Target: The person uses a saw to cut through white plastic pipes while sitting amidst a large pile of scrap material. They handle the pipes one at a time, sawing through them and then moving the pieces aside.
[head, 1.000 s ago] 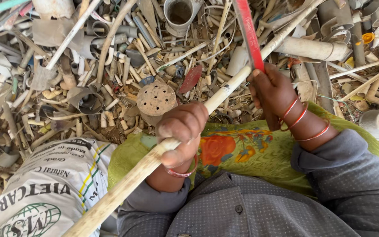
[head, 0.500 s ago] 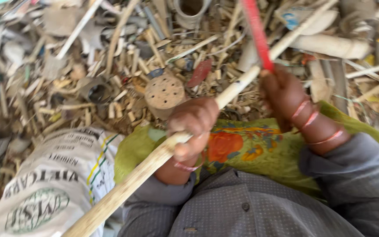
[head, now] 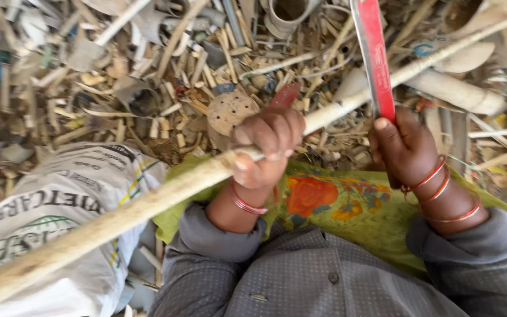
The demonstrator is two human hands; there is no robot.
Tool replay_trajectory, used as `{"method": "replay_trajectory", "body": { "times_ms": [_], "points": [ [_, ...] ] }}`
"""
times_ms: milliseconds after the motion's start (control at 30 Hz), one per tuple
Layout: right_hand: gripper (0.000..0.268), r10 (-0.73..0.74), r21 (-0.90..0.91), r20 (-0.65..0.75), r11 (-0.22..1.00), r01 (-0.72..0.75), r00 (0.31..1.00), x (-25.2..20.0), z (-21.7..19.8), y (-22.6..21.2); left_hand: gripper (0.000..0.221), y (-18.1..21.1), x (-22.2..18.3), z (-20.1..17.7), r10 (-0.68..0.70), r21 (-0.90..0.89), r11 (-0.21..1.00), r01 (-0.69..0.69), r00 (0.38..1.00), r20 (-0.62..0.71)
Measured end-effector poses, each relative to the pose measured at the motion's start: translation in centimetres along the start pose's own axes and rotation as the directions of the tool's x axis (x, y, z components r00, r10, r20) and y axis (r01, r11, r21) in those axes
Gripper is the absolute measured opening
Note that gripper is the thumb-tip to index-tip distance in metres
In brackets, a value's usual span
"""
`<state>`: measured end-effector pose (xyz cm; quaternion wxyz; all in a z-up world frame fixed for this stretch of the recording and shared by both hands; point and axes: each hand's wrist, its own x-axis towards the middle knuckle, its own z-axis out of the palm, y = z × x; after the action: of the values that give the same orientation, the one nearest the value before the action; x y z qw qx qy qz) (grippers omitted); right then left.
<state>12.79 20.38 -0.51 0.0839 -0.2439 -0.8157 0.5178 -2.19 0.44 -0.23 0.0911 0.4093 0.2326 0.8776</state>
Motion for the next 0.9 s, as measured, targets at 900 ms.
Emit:
{"method": "replay_trajectory", "body": {
  "times_ms": [900],
  "points": [
    [0.061, -0.848, -0.717, 0.031, 0.35, 0.603, 0.529, -6.9, -1.2, -5.5, 0.027, -1.9, -1.8, 5.4, -0.079, -0.227, 0.97, 0.093, 0.995, 0.068]
  ]
}}
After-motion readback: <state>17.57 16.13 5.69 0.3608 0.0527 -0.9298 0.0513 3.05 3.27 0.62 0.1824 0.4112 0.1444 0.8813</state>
